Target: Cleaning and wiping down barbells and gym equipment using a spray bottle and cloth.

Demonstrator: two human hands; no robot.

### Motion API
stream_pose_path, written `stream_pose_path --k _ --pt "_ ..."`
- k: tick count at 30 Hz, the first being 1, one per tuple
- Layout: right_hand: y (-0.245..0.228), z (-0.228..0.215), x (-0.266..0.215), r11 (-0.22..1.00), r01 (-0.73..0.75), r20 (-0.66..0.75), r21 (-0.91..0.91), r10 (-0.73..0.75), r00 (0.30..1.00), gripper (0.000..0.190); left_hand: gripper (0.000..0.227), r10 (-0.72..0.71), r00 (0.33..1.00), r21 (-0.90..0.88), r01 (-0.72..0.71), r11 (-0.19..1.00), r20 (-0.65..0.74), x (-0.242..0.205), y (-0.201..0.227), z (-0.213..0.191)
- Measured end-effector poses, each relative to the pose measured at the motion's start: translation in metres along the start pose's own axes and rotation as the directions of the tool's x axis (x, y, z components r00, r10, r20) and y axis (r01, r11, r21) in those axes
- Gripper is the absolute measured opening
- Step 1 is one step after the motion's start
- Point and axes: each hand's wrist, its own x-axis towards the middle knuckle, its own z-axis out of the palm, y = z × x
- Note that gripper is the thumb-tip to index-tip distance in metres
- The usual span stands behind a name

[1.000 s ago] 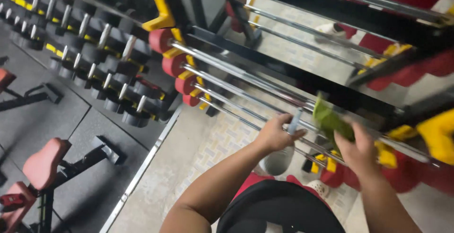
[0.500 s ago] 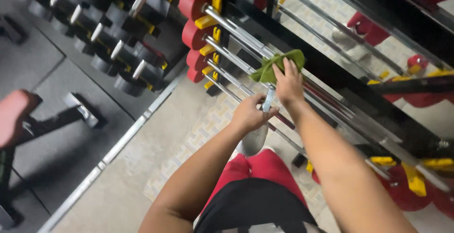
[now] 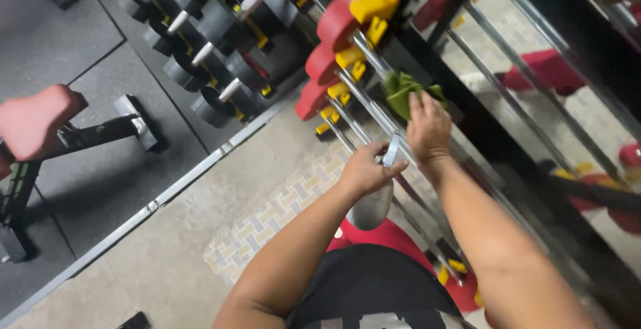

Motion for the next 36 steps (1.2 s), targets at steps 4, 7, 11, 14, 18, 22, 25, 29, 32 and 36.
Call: stream_pose_path --k 4,7,11,14,18,22,25,29,32,36 --pt "-0.012 0.052 0.069 0.994 0.103 0.017 0.042 -0.104 0.994 0.061 0.06 -0.074 0.997 0.002 0.074 0.997 -0.022 0.045 0.006 -0.024" --pt "-0.031 0.061 0.124 0.992 0.089 0.122 0.091 -0.1 0.987 0.062 0.06 -0.104 0.992 -0.021 0.102 0.995 -0.078 0.076 0.012 -0.043" --pt "-0.048 0.059 0.16 0.974 0.08 0.152 0.212 -0.114 0.982 0.066 0.061 -0.165 0.973 -0.086 0.153 0.984 -0.159 0.091 0.008 -0.06" --pt "-0.035 0.049 0.159 0.941 0.139 0.171 0.31 -0.199 0.965 0.069 0.06 -0.235 0.963 -0.112 0.221 0.969 -0.13 0.099 0.021 -0.077" --pt "-0.006 0.034 0.122 0.951 0.17 0.217 0.259 -0.228 0.949 0.065 0.059 -0.237 0.962 -0.116 0.222 0.968 -0.133 0.114 0.006 -0.084" --pt "0.014 -0.012 0.103 0.951 0.108 0.381 0.29 -0.218 0.898 0.061 0.055 -0.114 0.981 -0.063 0.105 0.992 -0.157 0.117 0.002 -0.105" --pt "0.026 -0.049 0.117 0.932 -0.08 0.555 0.352 -0.139 0.82 0.056 0.05 -0.09 0.988 -0.086 0.079 0.993 -0.129 0.122 0.0 -0.125" --pt "0.014 -0.096 0.141 0.376 -0.569 0.632 0.731 -0.06 0.773 0.049 0.048 -0.05 0.996 -0.133 0.039 0.99 -0.08 0.145 -0.005 -0.154" --pt "-0.023 -0.096 0.158 0.41 -0.58 0.64 0.704 -0.011 0.768 0.042 0.051 -0.021 0.998 -0.044 0.019 0.999 -0.053 0.171 -0.019 -0.165" --pt "-0.075 -0.036 0.156 0.418 -0.678 0.691 0.605 0.148 0.707 0.045 0.054 -0.03 0.999 -0.034 0.031 0.999 0.014 0.203 -0.021 -0.202"
